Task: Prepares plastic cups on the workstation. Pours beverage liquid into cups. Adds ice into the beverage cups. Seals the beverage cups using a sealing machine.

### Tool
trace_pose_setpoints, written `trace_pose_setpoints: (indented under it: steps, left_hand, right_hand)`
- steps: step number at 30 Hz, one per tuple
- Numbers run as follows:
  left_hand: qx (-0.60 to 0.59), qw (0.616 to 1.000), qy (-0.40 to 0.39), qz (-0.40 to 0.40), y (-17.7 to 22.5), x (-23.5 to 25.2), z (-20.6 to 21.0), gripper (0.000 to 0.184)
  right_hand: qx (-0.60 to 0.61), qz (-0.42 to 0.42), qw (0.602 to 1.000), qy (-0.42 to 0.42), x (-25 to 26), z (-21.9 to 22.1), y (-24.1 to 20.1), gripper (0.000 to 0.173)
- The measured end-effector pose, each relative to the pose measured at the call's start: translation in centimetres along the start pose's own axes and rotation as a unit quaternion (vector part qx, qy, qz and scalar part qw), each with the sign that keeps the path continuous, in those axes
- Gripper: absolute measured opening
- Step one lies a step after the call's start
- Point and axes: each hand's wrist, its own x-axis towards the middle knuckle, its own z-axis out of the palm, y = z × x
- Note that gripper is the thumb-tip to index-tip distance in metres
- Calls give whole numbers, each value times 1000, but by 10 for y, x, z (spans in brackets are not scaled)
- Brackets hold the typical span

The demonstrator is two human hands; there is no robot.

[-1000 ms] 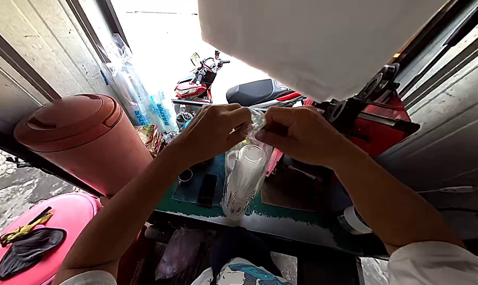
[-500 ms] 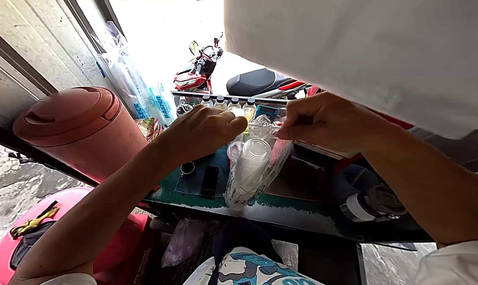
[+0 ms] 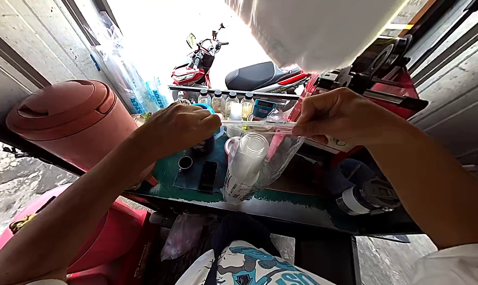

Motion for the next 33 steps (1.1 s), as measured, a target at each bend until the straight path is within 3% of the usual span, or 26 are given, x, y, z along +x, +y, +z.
trace_pose_setpoints:
  steps: [3, 6, 7, 9, 11, 12, 15, 18, 23, 26, 33]
  left_hand:
    - [-58, 991, 54, -108, 11, -8, 18, 20]
    - [-146, 945, 141, -258, 28, -7, 41, 25]
    - [-185, 920, 175, -298, 36, -4, 48, 29]
    - [-292, 865, 196, -357, 56, 3, 68, 52]
    - [-377, 828, 176, -375, 66, 11, 101, 90]
    - [-399, 817, 171, -379, 70, 15, 118, 98]
    - [-412, 799, 187, -397, 90, 12, 179, 94]
    - [-354, 798, 277, -401, 114, -13, 244, 91]
    - [-328, 765, 361, -420, 148, -37, 295, 111]
    - [-303, 756, 355, -459, 166, -53, 328, 118]
    - [-264, 779, 291, -488, 182, -71, 366, 114]
  right_hand:
    - [-13, -39, 999, 34, -2, 9, 12, 12]
    - [-48, -86, 988, 117, 1, 30, 21, 11]
    - [-49, -93, 982, 159, 2, 41, 24, 17]
    - [-75, -84, 966, 231, 2, 67, 27, 51]
    - [-102, -65, 956, 268, 7, 97, 40, 88]
    - [-91, -58, 952, 286, 12, 114, 51, 97]
    - [42, -64, 930, 359, 21, 171, 110, 92]
    - [56, -88, 892, 439, 17, 217, 174, 82]
    - [35, -94, 876, 472, -2, 261, 222, 103]
    - [33, -77, 877, 473, -12, 283, 249, 115]
    - [-46, -19, 889, 456, -27, 302, 289, 120]
